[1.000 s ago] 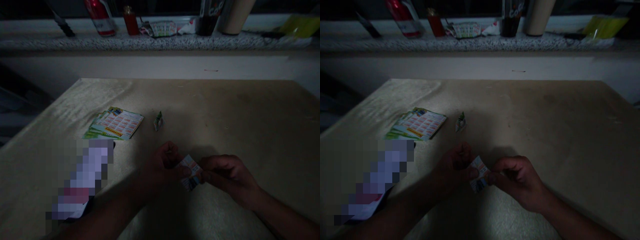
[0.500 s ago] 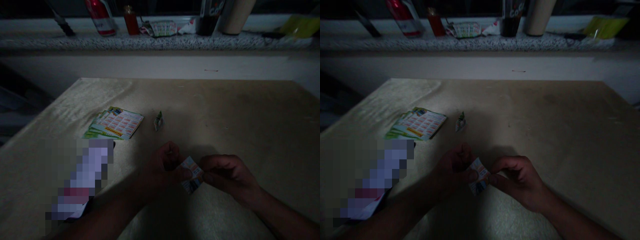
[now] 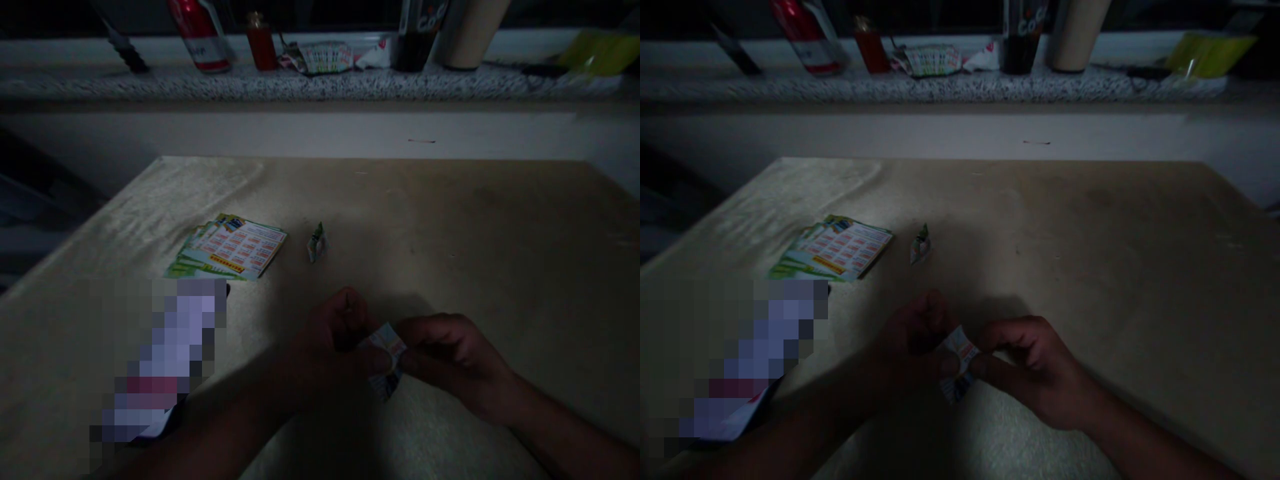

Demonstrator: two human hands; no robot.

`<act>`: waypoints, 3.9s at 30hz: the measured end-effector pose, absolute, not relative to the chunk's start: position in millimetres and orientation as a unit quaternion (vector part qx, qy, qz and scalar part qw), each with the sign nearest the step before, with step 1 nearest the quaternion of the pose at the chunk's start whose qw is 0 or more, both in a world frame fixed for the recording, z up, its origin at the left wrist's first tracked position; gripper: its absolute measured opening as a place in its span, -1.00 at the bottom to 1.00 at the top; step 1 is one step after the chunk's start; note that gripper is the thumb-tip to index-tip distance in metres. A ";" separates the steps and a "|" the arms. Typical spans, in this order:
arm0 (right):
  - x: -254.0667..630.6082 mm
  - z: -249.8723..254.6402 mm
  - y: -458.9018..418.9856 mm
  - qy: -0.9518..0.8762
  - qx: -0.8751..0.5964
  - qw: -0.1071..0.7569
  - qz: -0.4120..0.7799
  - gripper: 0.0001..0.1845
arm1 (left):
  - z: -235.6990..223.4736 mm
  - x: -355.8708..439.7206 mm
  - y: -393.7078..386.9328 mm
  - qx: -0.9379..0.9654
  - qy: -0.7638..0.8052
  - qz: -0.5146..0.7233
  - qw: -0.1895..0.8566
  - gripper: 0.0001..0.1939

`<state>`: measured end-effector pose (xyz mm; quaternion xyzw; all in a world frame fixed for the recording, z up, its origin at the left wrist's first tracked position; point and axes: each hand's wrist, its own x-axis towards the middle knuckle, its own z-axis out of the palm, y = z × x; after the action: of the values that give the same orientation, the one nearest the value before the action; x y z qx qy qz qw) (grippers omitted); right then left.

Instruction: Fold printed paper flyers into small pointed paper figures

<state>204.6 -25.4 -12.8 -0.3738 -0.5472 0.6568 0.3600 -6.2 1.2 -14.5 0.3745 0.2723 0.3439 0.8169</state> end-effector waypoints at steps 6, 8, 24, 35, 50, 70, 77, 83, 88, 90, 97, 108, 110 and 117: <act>206.6 -14.3 -24.0 -0.537 -0.369 0.342 0.678 -0.80 | -16.3 -5.8 -1.9 0.352 0.268 0.341 0.829 -0.53; 207.0 -14.6 -23.4 -0.529 -0.354 0.347 0.689 -0.84 | -16.0 -5.4 -1.8 0.343 0.258 0.345 0.835 -0.53; 207.8 -13.3 -25.4 -0.584 -0.354 0.383 0.622 -0.96 | -16.3 -6.0 3.9 0.386 0.293 0.353 0.800 -0.54; 203.2 -17.0 -25.9 -0.552 -0.412 0.431 0.583 -0.89 | -18.7 -8.0 5.3 0.406 0.382 0.377 0.740 -0.59; 202.0 -9.8 -28.8 -0.559 -0.434 0.377 0.598 -0.79 | -19.7 -5.1 3.5 0.329 0.314 0.362 0.813 -0.53; 202.8 -12.1 -30.2 -0.546 -0.386 0.376 0.642 -0.76 | -17.2 -2.7 1.8 0.349 0.323 0.351 0.807 -0.50; 202.8 -12.8 -31.1 -0.544 -0.385 0.369 0.648 -0.81 | -19.6 -3.3 -0.7 0.374 0.344 0.346 0.788 -0.49; 200.1 -10.5 -28.7 -0.571 -0.405 0.371 0.611 -0.84 | -16.3 -4.9 -2.2 0.418 0.364 0.334 0.762 -0.60; 199.6 -10.1 -27.4 -0.604 -0.409 0.381 0.567 -0.89 | -12.4 -3.9 -2.7 0.443 0.382 0.325 0.744 -0.69; 199.5 -9.7 -27.1 -0.613 -0.415 0.379 0.556 -0.87 | -11.4 -2.2 -2.8 0.448 0.387 0.322 0.739 -0.70; 199.1 -10.1 -27.1 -0.605 -0.443 0.354 0.559 -0.82 | -16.2 3.1 -4.9 0.379 0.355 0.358 0.776 -0.54; 202.2 -11.6 -27.3 -0.575 -0.438 0.381 0.577 -0.80 | -13.6 -3.1 2.3 0.368 0.359 0.366 0.776 -0.52; 202.8 -11.9 -27.3 -0.571 -0.438 0.384 0.578 -0.79 | -15.2 -5.2 4.8 0.357 0.361 0.371 0.777 -0.50; 203.5 -15.2 -29.1 -0.537 -0.430 0.381 0.618 -0.76 | -19.4 -6.9 4.6 0.309 0.328 0.370 0.812 -0.45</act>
<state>203.5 -29.1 -15.2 -0.4297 -0.5366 0.6184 0.3808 -6.9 4.6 -19.4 0.3090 0.3279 0.3699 0.8125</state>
